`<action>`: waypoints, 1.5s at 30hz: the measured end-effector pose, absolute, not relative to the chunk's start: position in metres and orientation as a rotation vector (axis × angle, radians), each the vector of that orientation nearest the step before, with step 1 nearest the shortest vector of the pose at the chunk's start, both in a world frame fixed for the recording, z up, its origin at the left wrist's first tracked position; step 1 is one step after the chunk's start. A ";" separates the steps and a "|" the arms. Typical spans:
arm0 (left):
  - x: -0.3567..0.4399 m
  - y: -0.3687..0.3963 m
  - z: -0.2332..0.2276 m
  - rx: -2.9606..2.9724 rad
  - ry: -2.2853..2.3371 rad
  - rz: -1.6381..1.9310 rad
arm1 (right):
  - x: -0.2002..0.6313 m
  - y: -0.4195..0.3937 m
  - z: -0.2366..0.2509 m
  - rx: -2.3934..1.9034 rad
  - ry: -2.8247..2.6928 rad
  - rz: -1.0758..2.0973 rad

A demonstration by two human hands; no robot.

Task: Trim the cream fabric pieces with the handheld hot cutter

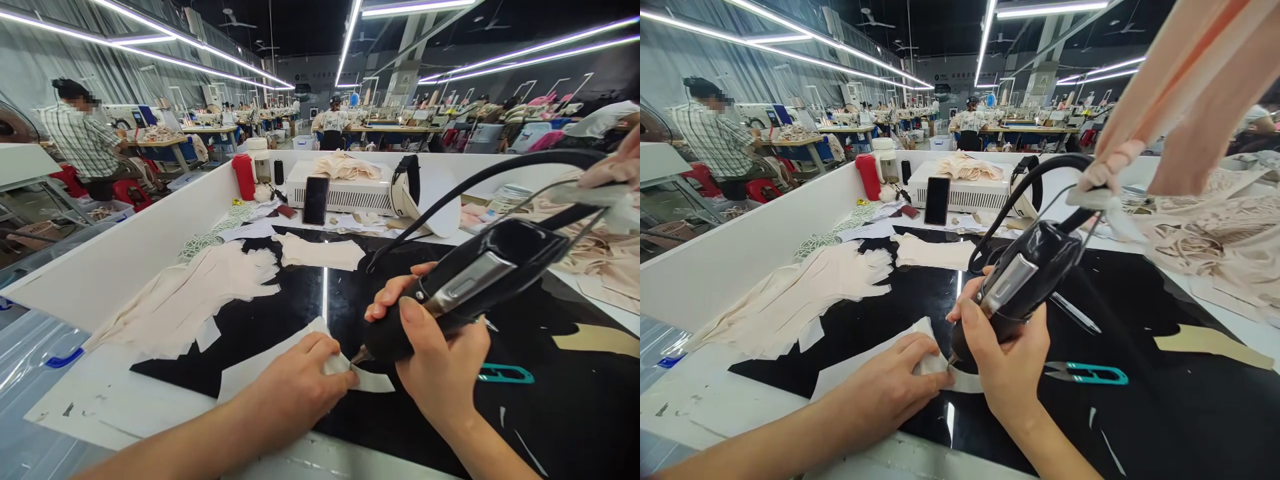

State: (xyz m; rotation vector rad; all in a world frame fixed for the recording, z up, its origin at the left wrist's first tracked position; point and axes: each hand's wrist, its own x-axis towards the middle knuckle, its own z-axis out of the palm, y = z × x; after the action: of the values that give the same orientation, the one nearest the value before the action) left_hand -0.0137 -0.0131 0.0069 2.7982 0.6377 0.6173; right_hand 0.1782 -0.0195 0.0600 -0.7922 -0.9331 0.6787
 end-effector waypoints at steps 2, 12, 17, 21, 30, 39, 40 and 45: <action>-0.013 -0.014 0.007 2.798 0.642 0.642 | 0.178 -0.018 0.061 -0.790 -0.927 0.672; -0.014 -0.016 0.005 2.770 0.666 0.665 | 0.173 -0.014 0.057 -0.803 -0.934 0.679; -0.021 -0.009 0.012 2.705 0.665 0.609 | 0.182 -0.012 0.057 -0.802 -0.938 0.679; -0.025 0.011 0.016 2.699 0.950 0.667 | 0.198 -0.011 0.061 -0.849 -1.032 0.591; -0.019 0.034 0.012 2.626 1.290 0.493 | 0.284 -0.037 0.011 -1.424 -1.361 0.220; -0.024 0.033 0.025 2.239 1.186 0.534 | 0.411 -0.093 -0.047 -1.729 -1.799 -0.376; -0.024 0.032 0.027 2.153 1.191 0.518 | 0.415 -0.095 -0.049 -1.741 -1.824 -0.375; -0.021 0.030 0.030 1.688 1.076 0.592 | 0.415 -0.089 -0.060 -1.717 -1.950 -0.337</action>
State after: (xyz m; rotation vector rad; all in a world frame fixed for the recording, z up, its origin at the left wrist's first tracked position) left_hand -0.0213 0.0299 0.0300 1.6882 1.0765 0.5925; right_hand 0.4155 -0.0893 -0.0604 -1.7168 -1.9502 -0.3370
